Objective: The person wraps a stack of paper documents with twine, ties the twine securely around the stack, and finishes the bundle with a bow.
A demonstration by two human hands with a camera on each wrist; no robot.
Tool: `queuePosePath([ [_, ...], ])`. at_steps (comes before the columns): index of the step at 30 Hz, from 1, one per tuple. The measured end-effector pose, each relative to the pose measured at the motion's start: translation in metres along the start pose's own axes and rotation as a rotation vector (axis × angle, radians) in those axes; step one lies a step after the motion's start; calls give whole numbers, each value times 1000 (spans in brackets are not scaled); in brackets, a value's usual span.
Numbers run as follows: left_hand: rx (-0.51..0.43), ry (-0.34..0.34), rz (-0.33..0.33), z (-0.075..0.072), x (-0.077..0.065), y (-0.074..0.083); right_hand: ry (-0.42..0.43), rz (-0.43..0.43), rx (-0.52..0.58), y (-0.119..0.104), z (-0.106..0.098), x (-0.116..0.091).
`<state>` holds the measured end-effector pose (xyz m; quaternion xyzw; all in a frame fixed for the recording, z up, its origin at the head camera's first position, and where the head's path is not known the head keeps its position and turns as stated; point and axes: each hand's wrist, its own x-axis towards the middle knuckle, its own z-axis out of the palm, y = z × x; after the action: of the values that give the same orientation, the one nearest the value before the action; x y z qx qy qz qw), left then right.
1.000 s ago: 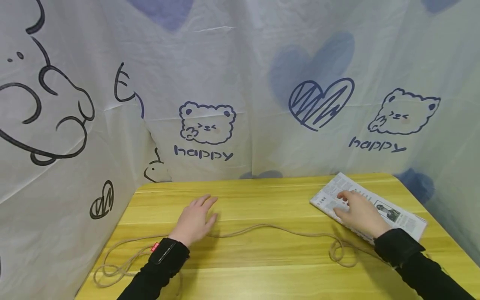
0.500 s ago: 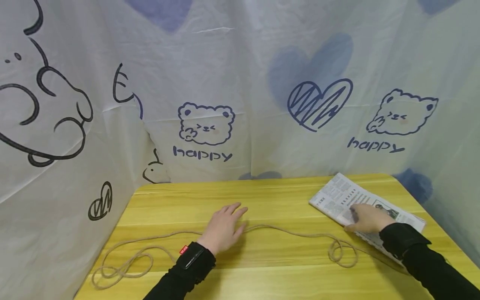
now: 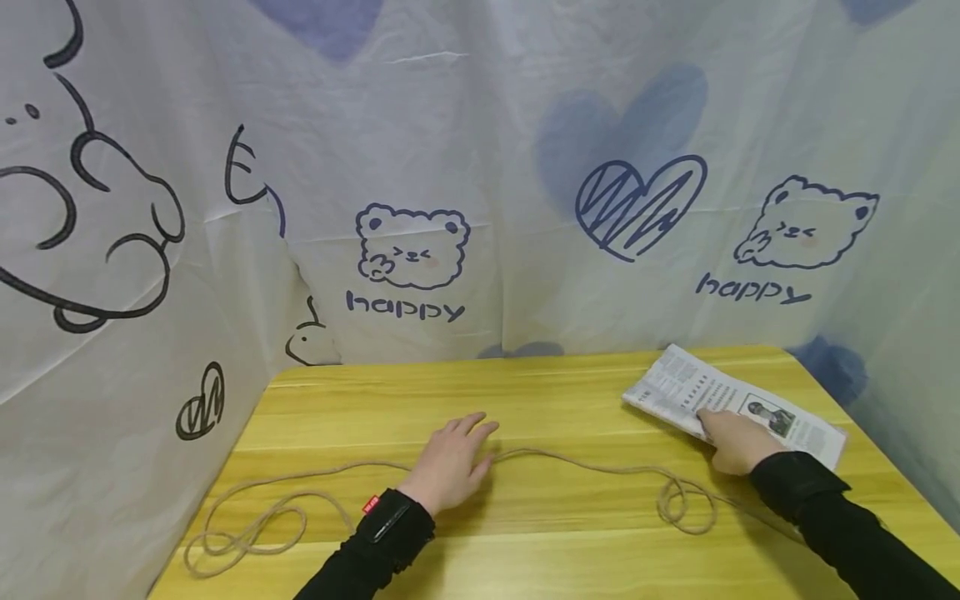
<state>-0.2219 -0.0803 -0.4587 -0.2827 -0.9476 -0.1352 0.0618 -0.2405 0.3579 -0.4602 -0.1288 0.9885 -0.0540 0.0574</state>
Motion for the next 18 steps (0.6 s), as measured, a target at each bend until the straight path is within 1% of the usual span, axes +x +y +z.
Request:
queuePosePath([
  [3,-4,-3,-9,1,0,-1,84,-39,-25,2,4,-3],
  [7,-15,-5,-23,0,-1,-4,208,-58,-67,0,7,-7],
  [9,-21,-1,-31,0,-2,-5,257,-58,-98,-4,5,-9],
  [12,-41,7,-49,-2,-3,-7,337,-81,-141,-11,0,-10],
  [15,-71,21,-69,-4,-5,-9,418,-104,-160,-18,-7,-11],
  [18,-104,39,-86,-5,-6,-9,508,-120,-148,-28,-13,-12],
])
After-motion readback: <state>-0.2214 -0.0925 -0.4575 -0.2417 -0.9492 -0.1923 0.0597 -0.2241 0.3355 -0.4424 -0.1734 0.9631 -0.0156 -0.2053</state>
